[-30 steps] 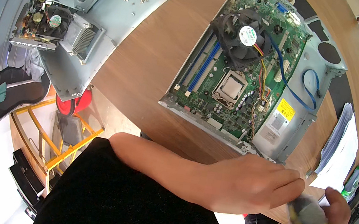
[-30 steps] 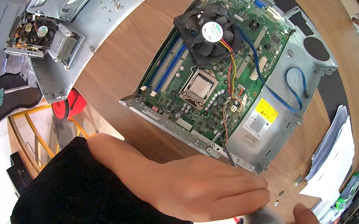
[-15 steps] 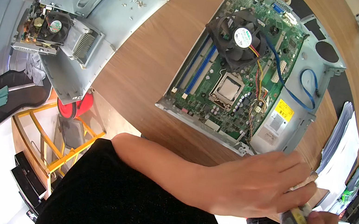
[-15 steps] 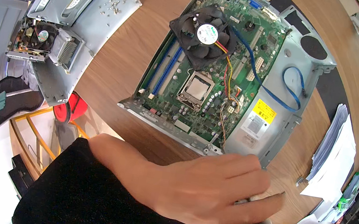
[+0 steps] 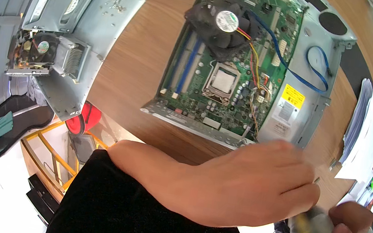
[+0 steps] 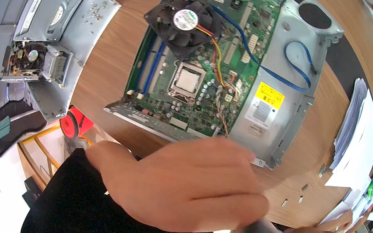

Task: The person uses a screwdriver to remove screws from a computer motherboard and disconnects internal wires while the motherboard remains in the case on a wooden table.

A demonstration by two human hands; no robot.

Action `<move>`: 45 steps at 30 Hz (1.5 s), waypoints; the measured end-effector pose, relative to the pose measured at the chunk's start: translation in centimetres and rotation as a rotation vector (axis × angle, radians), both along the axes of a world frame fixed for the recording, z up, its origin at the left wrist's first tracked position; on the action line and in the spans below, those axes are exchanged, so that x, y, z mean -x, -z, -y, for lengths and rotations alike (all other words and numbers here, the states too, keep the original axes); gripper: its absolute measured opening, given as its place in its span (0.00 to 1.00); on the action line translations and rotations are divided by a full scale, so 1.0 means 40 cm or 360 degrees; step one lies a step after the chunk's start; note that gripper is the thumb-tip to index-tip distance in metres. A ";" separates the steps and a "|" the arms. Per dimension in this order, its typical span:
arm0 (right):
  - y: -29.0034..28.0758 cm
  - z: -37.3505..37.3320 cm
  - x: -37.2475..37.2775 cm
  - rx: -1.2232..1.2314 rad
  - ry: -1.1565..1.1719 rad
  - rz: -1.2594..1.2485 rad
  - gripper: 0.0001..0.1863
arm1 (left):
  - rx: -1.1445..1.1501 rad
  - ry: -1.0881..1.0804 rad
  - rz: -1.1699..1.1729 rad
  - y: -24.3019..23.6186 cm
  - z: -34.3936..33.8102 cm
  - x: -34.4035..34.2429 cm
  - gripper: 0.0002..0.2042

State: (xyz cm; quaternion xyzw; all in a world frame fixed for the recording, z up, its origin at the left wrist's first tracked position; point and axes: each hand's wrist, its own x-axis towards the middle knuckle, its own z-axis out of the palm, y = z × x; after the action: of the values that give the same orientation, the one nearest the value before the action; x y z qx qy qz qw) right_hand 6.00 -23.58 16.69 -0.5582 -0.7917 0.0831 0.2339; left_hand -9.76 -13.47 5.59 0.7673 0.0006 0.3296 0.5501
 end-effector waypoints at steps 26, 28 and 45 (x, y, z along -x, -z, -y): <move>0.006 0.033 -0.089 0.0729 0.0086 -0.0336 0.45 | -0.0239 -0.0098 -0.0435 -0.034 -0.019 -0.028 0.23; 0.029 0.050 -0.095 0.0740 0.0105 -0.0495 0.46 | -0.0104 -0.0081 -0.0352 -0.027 -0.041 -0.011 0.24; 0.033 -0.007 -0.099 0.0544 0.0199 -0.0665 0.34 | -0.0028 0.0554 -0.0523 -0.037 -0.134 -0.066 0.18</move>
State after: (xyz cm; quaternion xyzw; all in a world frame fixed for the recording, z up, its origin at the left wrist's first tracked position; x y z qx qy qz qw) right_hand 9.97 -23.28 15.37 -0.6081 -0.6647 0.3142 0.2994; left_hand -7.14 -8.09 7.05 0.8039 -0.0450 0.1005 0.5845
